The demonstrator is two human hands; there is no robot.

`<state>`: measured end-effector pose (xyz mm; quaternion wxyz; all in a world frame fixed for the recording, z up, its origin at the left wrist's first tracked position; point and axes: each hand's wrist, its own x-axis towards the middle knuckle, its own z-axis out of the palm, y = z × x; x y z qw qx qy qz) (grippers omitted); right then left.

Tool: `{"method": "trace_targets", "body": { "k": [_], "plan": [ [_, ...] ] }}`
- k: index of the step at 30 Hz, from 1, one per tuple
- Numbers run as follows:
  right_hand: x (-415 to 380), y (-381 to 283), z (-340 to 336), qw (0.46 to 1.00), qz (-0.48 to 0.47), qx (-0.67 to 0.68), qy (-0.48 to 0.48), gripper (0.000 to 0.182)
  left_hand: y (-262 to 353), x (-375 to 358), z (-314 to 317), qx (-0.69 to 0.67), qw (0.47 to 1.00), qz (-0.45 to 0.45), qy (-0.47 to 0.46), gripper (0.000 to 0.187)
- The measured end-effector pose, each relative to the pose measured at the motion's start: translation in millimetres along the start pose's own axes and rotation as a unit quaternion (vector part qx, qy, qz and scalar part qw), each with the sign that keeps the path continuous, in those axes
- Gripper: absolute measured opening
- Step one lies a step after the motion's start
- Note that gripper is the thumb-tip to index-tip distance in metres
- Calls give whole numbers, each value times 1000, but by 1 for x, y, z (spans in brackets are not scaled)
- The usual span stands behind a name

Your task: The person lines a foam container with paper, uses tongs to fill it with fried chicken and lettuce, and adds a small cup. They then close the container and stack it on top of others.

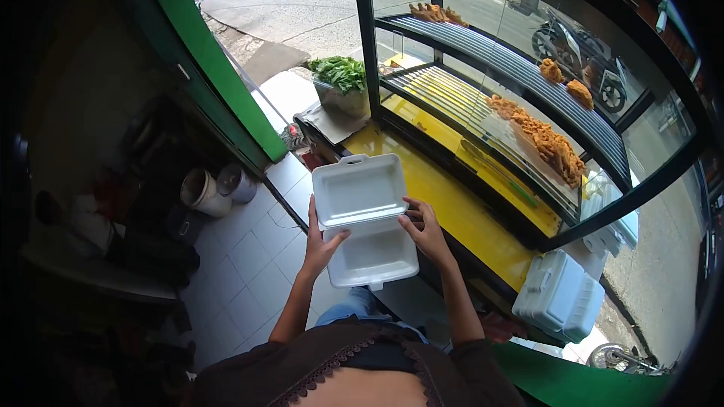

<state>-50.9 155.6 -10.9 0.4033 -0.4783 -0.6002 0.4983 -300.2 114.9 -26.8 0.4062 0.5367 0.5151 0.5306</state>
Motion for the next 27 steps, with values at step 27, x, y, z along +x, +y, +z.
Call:
{"method": "trace_targets", "body": {
  "k": [27],
  "plan": [
    [334,65,118,933,-166,-301,-108,18,-48,208,-178,25,982,-19,185,103]
  ]
}}
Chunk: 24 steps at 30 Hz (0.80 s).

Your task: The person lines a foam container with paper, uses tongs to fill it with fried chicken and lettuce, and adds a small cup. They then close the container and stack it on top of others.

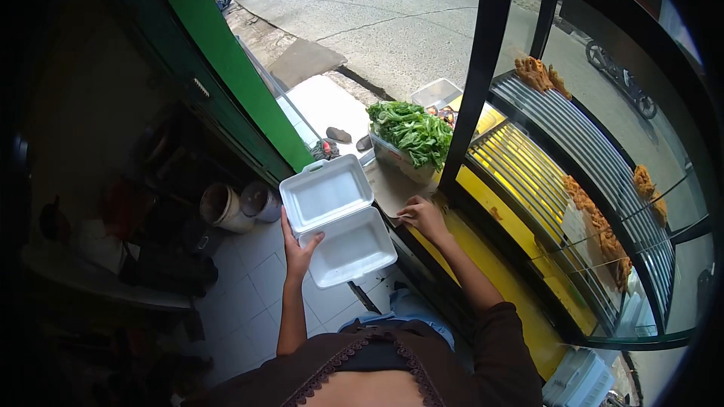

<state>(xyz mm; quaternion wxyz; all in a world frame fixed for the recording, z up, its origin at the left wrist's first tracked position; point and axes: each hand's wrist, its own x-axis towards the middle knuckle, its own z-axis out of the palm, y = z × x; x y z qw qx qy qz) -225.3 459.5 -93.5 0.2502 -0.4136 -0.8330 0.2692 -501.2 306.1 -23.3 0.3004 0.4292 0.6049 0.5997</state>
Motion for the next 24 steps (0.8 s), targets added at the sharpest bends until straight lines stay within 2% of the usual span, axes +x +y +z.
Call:
{"method": "trace_targets", "body": {
  "k": [2,3,6,7,8,10,14,16,18,20,24],
  "plan": [
    [5,6,-7,997,19,72,-24,18,-4,11,5,3,1000,4,2,104],
    [8,4,-10,998,-17,56,0,17,-7,17,9,6,1000,8,3,104],
    [17,1,-18,997,-5,77,30,15,-16,30,20,20,999,28,9,104],
    [20,0,-20,995,-51,63,50,15,-19,34,23,19,999,28,10,104],
    [23,-1,-23,996,-52,62,49,15,-21,37,26,20,999,28,7,104],
    [26,-14,-32,988,21,146,37,18,-23,42,30,20,999,28,3,103],
    [31,-19,-34,986,25,152,56,18,-26,57,31,27,999,39,-5,102],
    [32,-29,-40,982,80,166,28,17,-30,62,27,29,999,43,-11,102],
    [34,-32,-40,981,72,171,59,16,-33,70,22,9,999,36,-12,102],
    [33,-40,-45,972,133,184,66,15,-34,74,18,21,998,50,-16,102],
    [33,-39,-36,968,107,200,110,13,-23,72,10,49,998,44,-7,102]
  ]
}}
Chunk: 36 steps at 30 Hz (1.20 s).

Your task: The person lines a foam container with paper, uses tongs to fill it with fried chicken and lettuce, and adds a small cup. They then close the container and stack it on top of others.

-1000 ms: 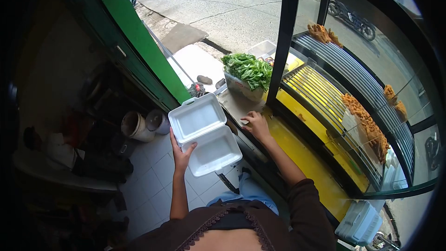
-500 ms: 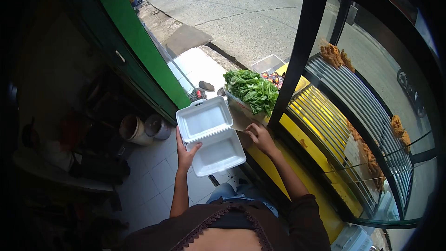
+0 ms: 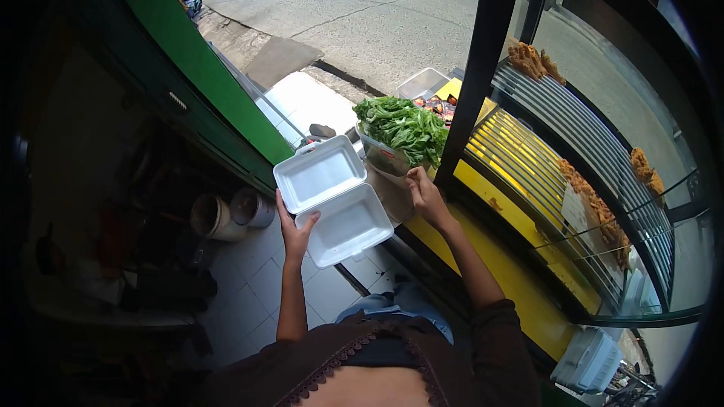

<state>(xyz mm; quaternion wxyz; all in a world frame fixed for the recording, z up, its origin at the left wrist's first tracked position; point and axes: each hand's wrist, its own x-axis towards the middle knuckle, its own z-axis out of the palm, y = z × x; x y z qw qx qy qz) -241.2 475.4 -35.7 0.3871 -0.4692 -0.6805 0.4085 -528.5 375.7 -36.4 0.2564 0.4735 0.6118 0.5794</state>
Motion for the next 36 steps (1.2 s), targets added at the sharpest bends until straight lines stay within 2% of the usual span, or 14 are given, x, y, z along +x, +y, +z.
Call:
{"method": "trace_targets", "body": {
  "k": [6,8,10,12,14,16,18,20,22,26,28,29,33,36],
  "plan": [
    [-18,-21,7,992,-55,55,98,8,1,-7,-9,-21,999,3,-40,101],
    [-37,-44,5,976,-149,42,150,7,-1,-10,-6,-37,997,4,-66,101],
    [-62,-52,0,946,-275,-104,136,14,-9,-15,1,-72,991,-13,-109,101],
    [-101,-61,-6,917,-307,-236,94,16,-14,-22,14,-99,984,-23,-148,102],
    [-137,-64,-9,915,-285,-270,96,19,-9,-29,28,-173,961,-62,-209,106],
    [-169,-56,-9,987,-150,-31,58,18,-19,-36,43,-222,935,-46,-274,105],
    [-197,-55,-12,986,-131,-1,103,14,-5,-52,60,-255,920,-38,-296,95],
    [-223,-47,-18,975,-94,-34,199,8,-12,-61,80,-281,900,-76,-325,87],
    [-249,-39,-22,965,-72,-18,252,8,-11,-75,99,-263,896,-40,-355,78],
    [-296,-18,-37,934,80,21,347,15,-2,-102,145,-252,891,-26,-376,66],
    [-305,-22,-42,882,128,121,438,22,6,-116,166,-292,867,-77,-397,63],
    [-313,-19,-50,885,123,87,440,35,10,-123,177,-298,866,-71,-396,60],
    [-350,8,-70,835,163,123,512,52,-10,-142,230,-279,876,-20,-392,54],
    [-379,13,-89,824,194,187,499,46,-10,-154,249,-279,863,-100,-409,51]
  ]
}}
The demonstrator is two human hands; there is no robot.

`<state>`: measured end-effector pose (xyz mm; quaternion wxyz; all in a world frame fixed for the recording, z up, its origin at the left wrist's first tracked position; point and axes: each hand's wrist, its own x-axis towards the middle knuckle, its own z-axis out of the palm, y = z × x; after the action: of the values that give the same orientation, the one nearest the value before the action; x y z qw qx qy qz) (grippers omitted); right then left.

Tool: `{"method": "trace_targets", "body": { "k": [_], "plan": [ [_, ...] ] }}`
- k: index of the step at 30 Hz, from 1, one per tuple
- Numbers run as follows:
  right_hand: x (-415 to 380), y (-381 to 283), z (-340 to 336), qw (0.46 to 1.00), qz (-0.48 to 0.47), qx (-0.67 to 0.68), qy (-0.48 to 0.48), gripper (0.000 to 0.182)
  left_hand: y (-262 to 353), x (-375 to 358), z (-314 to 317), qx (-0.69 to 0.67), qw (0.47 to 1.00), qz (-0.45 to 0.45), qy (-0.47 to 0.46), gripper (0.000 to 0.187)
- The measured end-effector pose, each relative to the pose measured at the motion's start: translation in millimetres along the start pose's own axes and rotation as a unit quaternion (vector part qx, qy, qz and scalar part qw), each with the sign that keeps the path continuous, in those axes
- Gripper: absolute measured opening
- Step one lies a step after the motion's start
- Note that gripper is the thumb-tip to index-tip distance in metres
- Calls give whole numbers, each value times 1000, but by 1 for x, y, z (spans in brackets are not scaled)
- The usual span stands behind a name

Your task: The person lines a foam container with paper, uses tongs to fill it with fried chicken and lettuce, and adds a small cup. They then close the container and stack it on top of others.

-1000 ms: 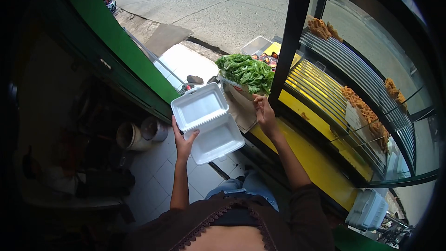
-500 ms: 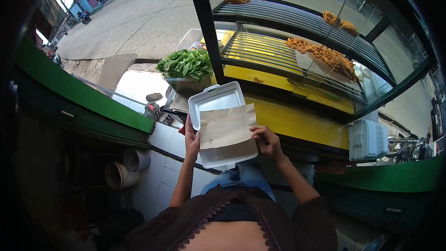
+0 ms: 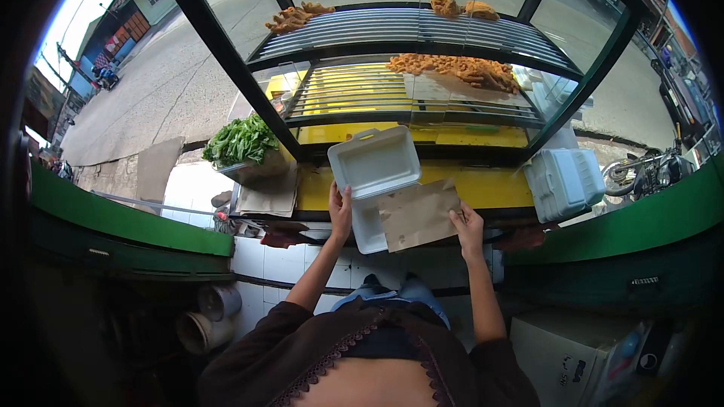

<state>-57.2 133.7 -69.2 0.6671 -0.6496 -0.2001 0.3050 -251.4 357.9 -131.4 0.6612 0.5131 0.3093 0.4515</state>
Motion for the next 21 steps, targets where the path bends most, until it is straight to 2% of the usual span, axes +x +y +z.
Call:
{"method": "trace_targets", "body": {
  "k": [2,4,7,11,14,16,18,21],
  "plan": [
    [0,-7,-12,1000,7,8,13,41,-9,5,9,3,1000,-6,17,49],
    [-4,-19,-15,996,58,63,37,35,-11,7,15,19,1000,-1,23,45],
    [-1,-23,-8,996,74,29,40,28,-14,12,23,47,998,24,31,39],
    [6,-27,18,999,30,-21,18,23,-12,16,27,85,995,32,38,35],
    [15,-6,27,996,1,-92,20,21,-9,15,27,91,993,63,49,33],
    [17,1,34,993,2,-119,22,24,2,11,24,187,981,38,32,34],
    [16,5,41,988,4,-150,36,31,9,6,24,182,982,40,19,34],
    [9,6,45,982,-8,-183,46,31,15,6,25,174,983,57,8,35]
  ]
}}
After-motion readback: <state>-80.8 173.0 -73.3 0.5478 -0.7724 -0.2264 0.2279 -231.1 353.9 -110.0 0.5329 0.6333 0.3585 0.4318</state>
